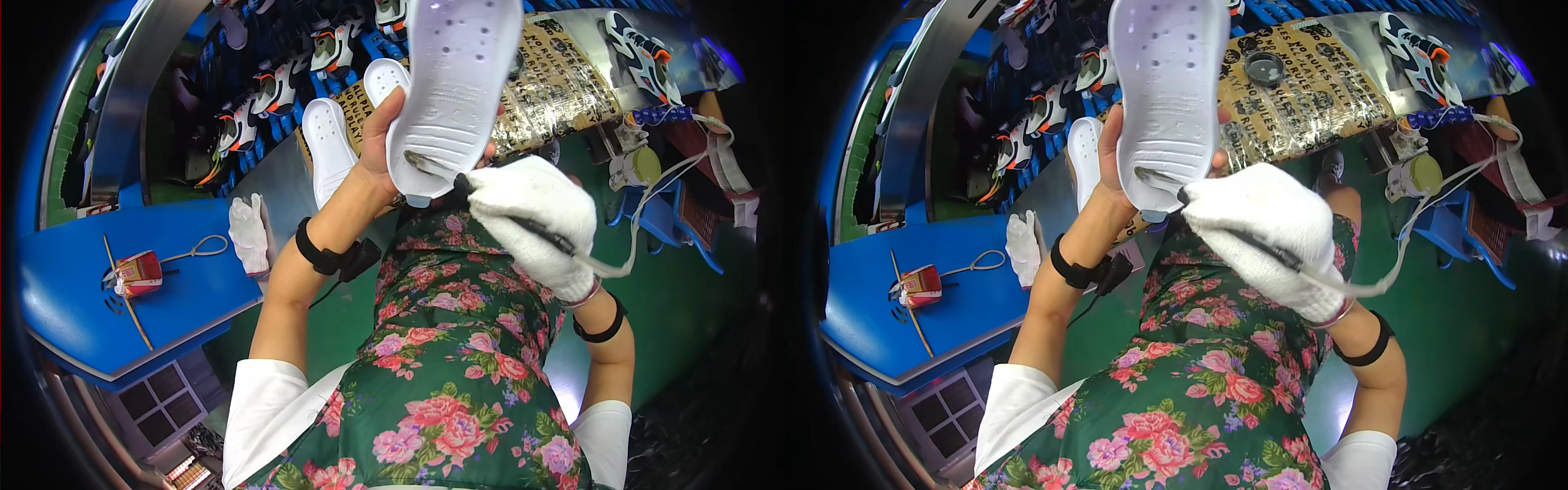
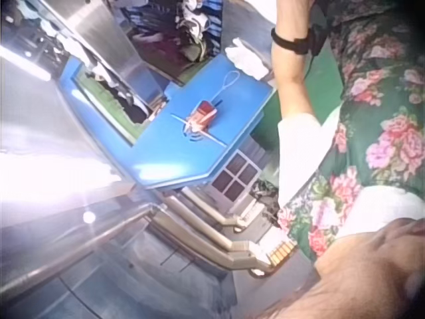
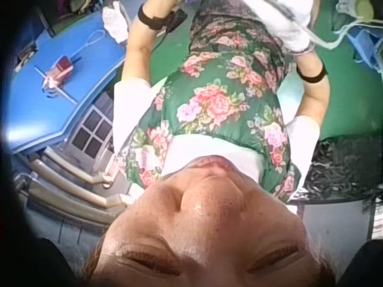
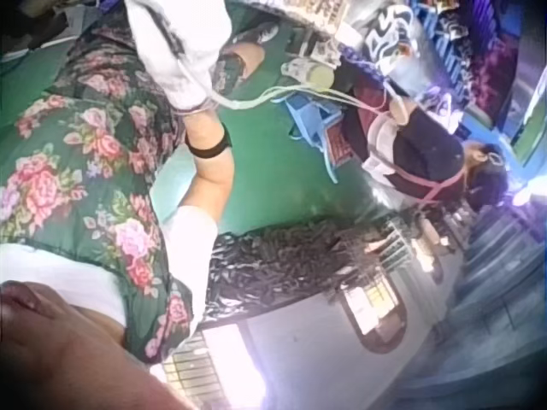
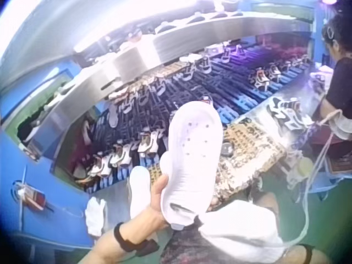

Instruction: Applying glue to shoe insoles using a brush on a manufacturing production line.

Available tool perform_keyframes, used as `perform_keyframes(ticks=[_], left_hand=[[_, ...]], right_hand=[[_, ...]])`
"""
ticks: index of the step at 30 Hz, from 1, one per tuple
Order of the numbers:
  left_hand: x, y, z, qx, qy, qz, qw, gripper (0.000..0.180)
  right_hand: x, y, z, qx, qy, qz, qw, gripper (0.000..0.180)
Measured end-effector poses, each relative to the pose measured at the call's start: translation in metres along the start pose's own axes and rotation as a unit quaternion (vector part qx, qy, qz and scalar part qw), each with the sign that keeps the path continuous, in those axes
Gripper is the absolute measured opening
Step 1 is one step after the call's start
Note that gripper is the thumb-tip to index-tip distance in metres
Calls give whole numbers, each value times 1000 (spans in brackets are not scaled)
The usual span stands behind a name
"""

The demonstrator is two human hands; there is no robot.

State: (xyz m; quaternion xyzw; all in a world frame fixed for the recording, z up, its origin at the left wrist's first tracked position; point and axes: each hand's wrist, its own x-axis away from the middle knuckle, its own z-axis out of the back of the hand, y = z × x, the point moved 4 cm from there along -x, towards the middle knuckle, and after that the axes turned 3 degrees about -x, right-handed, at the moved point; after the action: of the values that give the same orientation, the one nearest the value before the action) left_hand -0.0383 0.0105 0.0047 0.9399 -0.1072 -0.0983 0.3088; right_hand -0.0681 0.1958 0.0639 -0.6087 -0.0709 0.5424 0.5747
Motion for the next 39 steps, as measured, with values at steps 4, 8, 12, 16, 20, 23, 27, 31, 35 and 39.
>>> perform_keyframes(ticks=[4, 8, 12, 16, 20, 23, 27, 31, 35, 39], left_hand=[[7, 2, -3, 36, 90, 36, 995, 89], [9, 3, 1, -21, 52, 27, 998, 92], [2, 5, 4, -34, 34, 32, 998, 96], [-2, 8, 4, -25, 35, 18, 999, 94], [3, 7, 12, 11, 74, 6, 997, 89], [16, 1, 19, 15, 116, -7, 993, 81], [22, -28, -1, 108, 215, -28, 970, 76], [33, -43, 0, 128, 118, 5, 985, 76], [47, -25, 8, 195, 179, -47, 963, 77], [59, 46, -35, -3, 80, -84, 993, 94]], right_hand=[[16, -11, -18, 94, -65, 115, 987, 34], [18, -9, -17, -50, -89, 37, 994, 29], [7, -2, -10, -29, -26, -3, 999, 20], [9, -2, -15, -115, -13, -71, 991, 16], [11, 12, -12, -103, 18, -141, 984, 18], [6, 10, -7, -210, 13, -207, 955, 19], [-9, 16, 15, 19, 44, -103, 994, 18], [-40, 14, 31, 164, 97, 61, 980, 21], [-42, 11, 15, 59, 7, 18, 998, 21], [-16, 20, 41, -302, 209, -187, 911, 20]])
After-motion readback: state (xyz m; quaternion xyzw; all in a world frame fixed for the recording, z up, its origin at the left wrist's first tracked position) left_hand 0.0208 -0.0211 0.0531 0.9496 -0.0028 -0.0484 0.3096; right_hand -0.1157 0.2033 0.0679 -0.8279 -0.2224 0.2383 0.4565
